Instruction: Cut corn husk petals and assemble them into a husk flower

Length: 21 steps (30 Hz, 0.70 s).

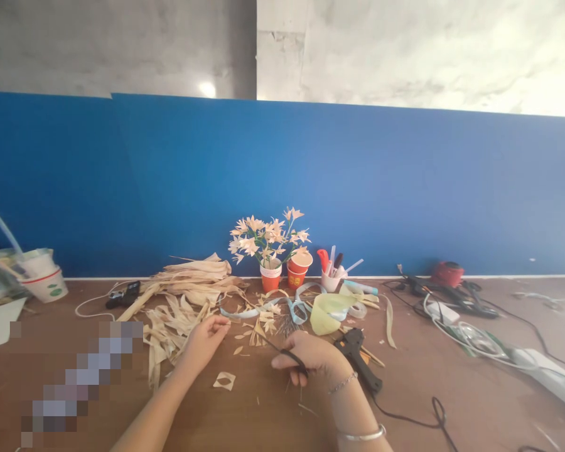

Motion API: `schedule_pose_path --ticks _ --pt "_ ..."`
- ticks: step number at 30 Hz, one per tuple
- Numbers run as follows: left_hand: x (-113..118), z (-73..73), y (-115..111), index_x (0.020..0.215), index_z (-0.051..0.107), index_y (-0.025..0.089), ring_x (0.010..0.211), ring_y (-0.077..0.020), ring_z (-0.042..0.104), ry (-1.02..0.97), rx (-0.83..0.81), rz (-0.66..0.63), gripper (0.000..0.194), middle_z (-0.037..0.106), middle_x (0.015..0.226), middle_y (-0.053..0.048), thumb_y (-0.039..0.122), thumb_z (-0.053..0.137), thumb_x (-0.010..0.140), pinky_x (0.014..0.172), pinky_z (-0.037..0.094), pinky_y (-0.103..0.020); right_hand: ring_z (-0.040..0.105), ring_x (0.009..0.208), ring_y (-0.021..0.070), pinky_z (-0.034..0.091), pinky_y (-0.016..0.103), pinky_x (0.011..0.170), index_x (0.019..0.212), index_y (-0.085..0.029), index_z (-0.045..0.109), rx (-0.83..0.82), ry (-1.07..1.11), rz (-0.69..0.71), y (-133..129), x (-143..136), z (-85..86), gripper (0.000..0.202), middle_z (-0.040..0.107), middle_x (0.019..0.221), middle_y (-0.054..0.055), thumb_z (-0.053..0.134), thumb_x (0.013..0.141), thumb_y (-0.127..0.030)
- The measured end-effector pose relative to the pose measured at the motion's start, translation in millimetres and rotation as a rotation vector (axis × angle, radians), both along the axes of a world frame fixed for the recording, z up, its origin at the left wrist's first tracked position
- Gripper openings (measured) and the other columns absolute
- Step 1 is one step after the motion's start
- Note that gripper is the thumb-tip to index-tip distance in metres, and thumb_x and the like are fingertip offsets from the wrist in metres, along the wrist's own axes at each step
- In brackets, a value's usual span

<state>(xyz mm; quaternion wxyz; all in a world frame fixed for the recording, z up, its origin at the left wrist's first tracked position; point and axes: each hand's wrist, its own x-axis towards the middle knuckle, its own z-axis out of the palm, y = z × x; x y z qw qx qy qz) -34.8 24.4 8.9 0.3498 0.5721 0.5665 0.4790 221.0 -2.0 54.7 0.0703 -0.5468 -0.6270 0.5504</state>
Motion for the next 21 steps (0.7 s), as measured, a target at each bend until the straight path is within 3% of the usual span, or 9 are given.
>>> schedule_pose_path --ticks 4,8,10,13,16,21 --pt "-8.5 3.2 1.0 0.084 0.068 0.019 0.053 -0.0172 0.054 -0.078 0.090 0.110 0.018 0.060 0.057 0.001 0.030 0.061 0.071 0.054 0.039 -0.026 0.049 0.034 0.0070 0.029 0.014 0.031 0.068 -0.017 0.056 0.076 0.055 -0.130 4.9 -8.2 -4.0 0.027 0.058 0.045 -0.003 0.064 0.075 -0.042" --pt "-16.0 3.2 3.5 0.089 0.068 0.022 0.059 -0.0193 0.058 -0.103 0.158 0.201 0.021 0.067 0.072 -0.003 0.029 0.063 0.070 0.058 0.042 -0.027 0.047 0.032 0.0062 0.020 0.014 0.029 0.066 -0.016 0.055 0.142 0.098 -0.253 12.5 -20.5 -16.3 0.030 0.057 0.043 -0.003 0.066 0.074 -0.043" --pt "-15.0 4.5 5.2 0.084 0.069 0.023 0.067 -0.0212 0.061 0.044 0.218 0.188 0.015 0.069 0.079 -0.004 0.024 0.062 0.071 0.066 0.045 -0.030 0.047 0.031 0.0065 0.020 0.015 0.028 0.067 -0.016 0.055 0.151 0.112 -0.303 16.7 -24.7 -24.5 0.031 0.057 0.042 -0.003 0.069 0.072 -0.043" --pt "-5.6 8.8 8.1 0.078 0.070 0.023 0.085 -0.0249 0.061 0.454 0.285 0.041 0.016 0.069 0.084 -0.006 0.016 0.056 0.075 0.080 0.044 -0.035 0.048 0.031 0.0069 0.026 0.014 0.030 0.069 -0.016 0.056 0.188 0.140 -0.334 21.5 -28.7 -34.4 0.030 0.057 0.041 -0.003 0.070 0.072 -0.042" --pt "7.5 14.4 12.1 0.087 0.071 0.020 0.095 -0.0272 0.056 0.813 0.297 -0.068 0.024 0.068 0.089 -0.009 0.010 0.051 0.078 0.085 0.041 -0.038 0.048 0.031 0.0073 0.028 0.014 0.030 0.069 -0.016 0.057 0.216 0.137 -0.344 22.4 -32.3 -36.7 0.028 0.056 0.041 -0.003 0.069 0.073 -0.040" --pt "16.5 17.5 21.7 0.092 0.071 0.018 0.099 -0.0278 0.053 1.098 0.262 -0.161 0.033 0.064 0.093 -0.012 0.007 0.041 0.084 0.084 0.039 -0.039 0.047 0.030 0.0069 0.027 0.014 0.030 0.069 -0.016 0.057 0.221 0.132 -0.351 20.2 -35.4 -31.9 0.021 0.056 0.041 -0.004 0.066 0.074 -0.034"
